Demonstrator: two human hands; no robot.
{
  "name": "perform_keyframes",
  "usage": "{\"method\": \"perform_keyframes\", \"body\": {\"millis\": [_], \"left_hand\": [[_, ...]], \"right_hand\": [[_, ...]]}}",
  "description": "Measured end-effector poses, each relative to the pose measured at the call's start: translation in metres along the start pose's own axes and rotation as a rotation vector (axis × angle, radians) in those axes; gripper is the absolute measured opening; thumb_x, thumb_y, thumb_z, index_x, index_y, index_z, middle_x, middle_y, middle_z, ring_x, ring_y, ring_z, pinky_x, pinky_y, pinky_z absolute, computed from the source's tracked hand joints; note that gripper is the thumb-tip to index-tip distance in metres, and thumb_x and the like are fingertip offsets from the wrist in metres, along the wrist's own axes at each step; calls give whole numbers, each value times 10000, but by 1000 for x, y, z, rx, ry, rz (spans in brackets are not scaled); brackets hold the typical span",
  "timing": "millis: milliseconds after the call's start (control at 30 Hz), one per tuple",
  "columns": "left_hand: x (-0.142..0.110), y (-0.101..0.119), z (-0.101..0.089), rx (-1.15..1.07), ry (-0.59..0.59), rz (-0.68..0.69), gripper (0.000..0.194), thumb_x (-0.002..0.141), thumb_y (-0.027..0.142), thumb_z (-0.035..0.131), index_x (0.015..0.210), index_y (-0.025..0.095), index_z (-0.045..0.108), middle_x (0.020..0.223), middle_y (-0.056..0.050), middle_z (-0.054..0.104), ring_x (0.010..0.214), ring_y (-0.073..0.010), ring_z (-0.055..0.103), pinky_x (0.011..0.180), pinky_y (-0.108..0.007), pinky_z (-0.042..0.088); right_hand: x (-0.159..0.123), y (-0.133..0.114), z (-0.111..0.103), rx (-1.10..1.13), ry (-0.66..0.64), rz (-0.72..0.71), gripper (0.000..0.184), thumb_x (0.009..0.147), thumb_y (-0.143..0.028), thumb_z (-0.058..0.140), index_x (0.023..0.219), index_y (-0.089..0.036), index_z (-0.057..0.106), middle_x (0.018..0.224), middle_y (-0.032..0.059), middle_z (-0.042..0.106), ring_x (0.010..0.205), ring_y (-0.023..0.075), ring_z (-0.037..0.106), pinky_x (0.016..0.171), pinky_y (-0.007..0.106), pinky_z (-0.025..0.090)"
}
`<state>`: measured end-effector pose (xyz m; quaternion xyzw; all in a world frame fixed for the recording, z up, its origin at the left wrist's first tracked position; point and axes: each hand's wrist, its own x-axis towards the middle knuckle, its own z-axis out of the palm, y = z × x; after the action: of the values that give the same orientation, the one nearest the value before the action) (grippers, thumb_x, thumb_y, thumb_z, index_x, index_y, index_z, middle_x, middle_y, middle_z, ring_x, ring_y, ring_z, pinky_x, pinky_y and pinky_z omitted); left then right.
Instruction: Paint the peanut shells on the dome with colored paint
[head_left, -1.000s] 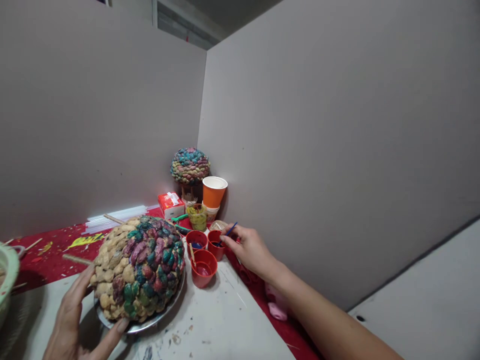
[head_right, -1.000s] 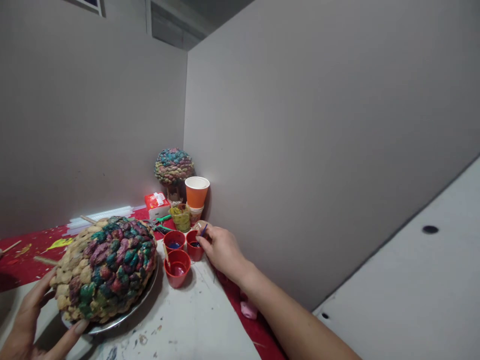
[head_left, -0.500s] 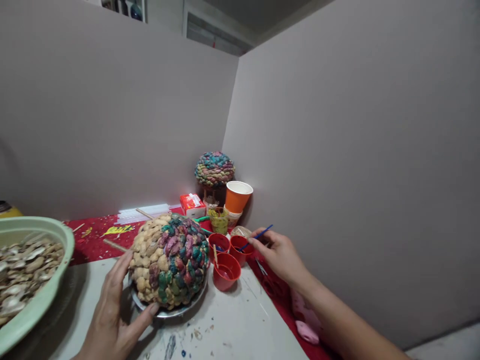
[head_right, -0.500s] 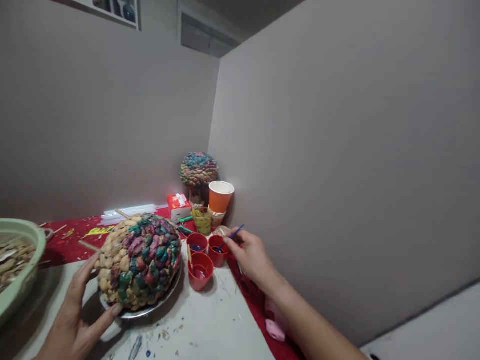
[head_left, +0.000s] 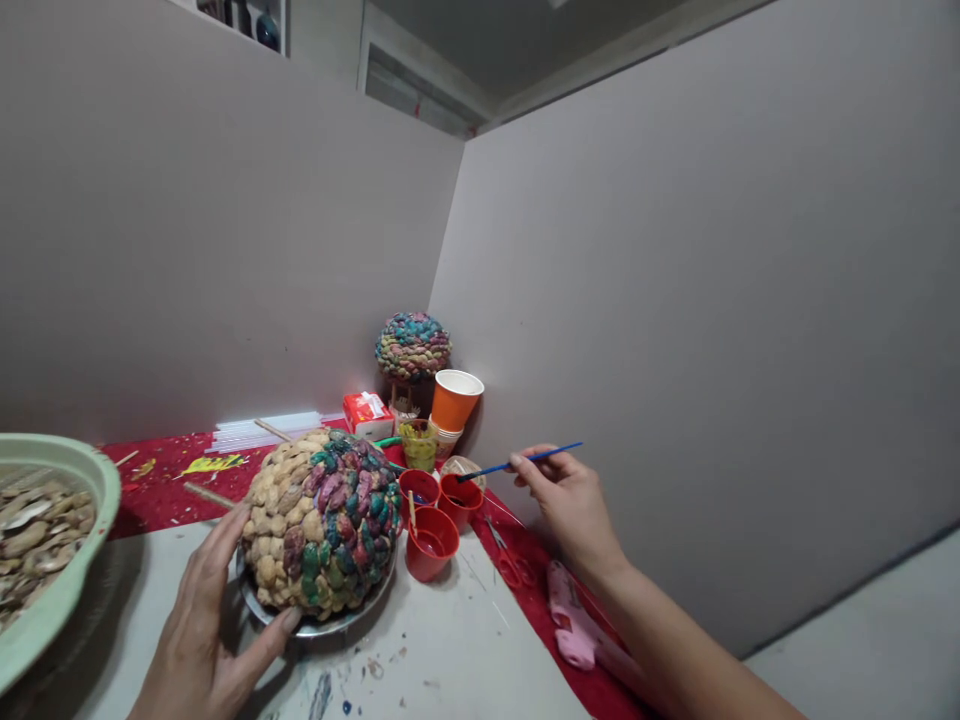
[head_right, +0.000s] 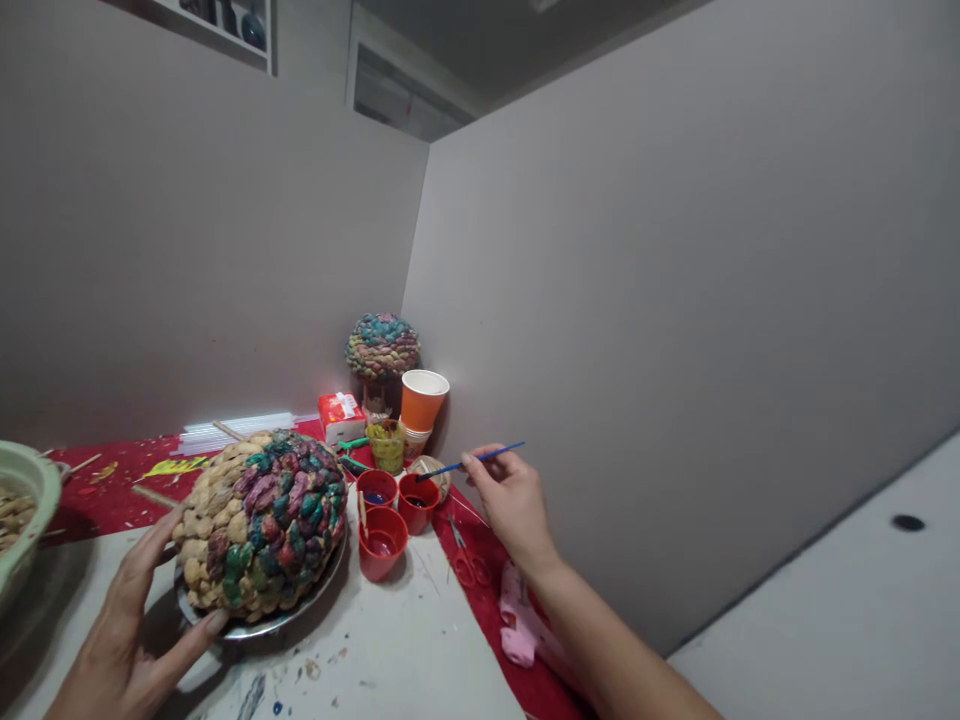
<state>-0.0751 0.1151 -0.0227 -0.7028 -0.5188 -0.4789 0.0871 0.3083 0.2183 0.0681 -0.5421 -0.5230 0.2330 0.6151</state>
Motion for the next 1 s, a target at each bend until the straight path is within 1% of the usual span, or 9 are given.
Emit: {"method": "perform_keyframes", "body": {"millis": [200,300,400,533,700,767,833,900,1000], "left_hand": [[0,-1,1,-5,-5,1,841,911,434,648,1626,291,229,1557,-148,477,1368,-384,536,1064,-648,530],[-2,-2,3,-5,6,-2,840,910,436,652,1623,283,235,1563,-156,466,1380,-383,527,1080,-641,520],[-3,-1,4,-10,12,-10,820,916,434,645,1617,284,247,1566,-148,466,1405,-371,508,1102,-619,511],[-5,2,4,-27,10,-15,810,928,434,636,1618,289,238,1568,-129,478,1426,-341,493,1123,-574,509],[-7,4,2,-15,3,-26,811,926,437,638,1614,277,238,1581,-148,461,1430,-341,493,1131,-574,498],[-8,5,1,-17,-8,-26,823,924,432,643,1616,278,225,1586,-149,456,1436,-340,492,1138,-575,491],[-7,6,0,-18,-16,-30,824,928,424,638,1619,282,211,1598,-147,447,1445,-336,485,1146,-572,484],[-7,7,1,-26,-15,-33,817,936,425,625,1620,279,204,1605,-146,440,1455,-327,475,1155,-558,478],[-8,7,2,-42,-12,-28,810,939,432,620,1618,272,207,1599,-143,448,1473,-315,453,1166,-541,470]], "right_hand": [[1,14,-3,139,62,138,568,448,-592,947,720,-170,681,584,34,713,479,131,587,440,220,416],[-1,14,-5,226,59,203,560,412,-544,973,699,-171,670,587,29,719,457,105,568,406,192,408],[-7,0,-5,314,-11,262,514,426,-482,986,679,-167,669,595,30,713,458,102,580,394,187,450],[-22,-37,7,409,-134,291,461,489,-436,994,692,-158,687,595,16,688,478,101,606,444,184,530],[-48,-85,43,491,-219,226,480,496,-483,1007,713,-183,702,619,-14,693,523,86,625,494,157,542],[-58,-98,58,516,-266,131,449,528,-474,1003,714,-189,710,595,-21,679,516,93,627,493,166,544],[-66,-105,70,480,-311,25,393,618,-482,967,741,-195,728,583,-21,674,524,95,624,494,161,537],[-73,-107,79,424,-331,-76,339,702,-478,924,773,-201,741,618,-13,692,555,97,635,528,163,549],[-80,-107,87,334,-324,-198,280,770,-451,884,797,-208,748,662,-6,715,585,105,658,570,174,568]]}}
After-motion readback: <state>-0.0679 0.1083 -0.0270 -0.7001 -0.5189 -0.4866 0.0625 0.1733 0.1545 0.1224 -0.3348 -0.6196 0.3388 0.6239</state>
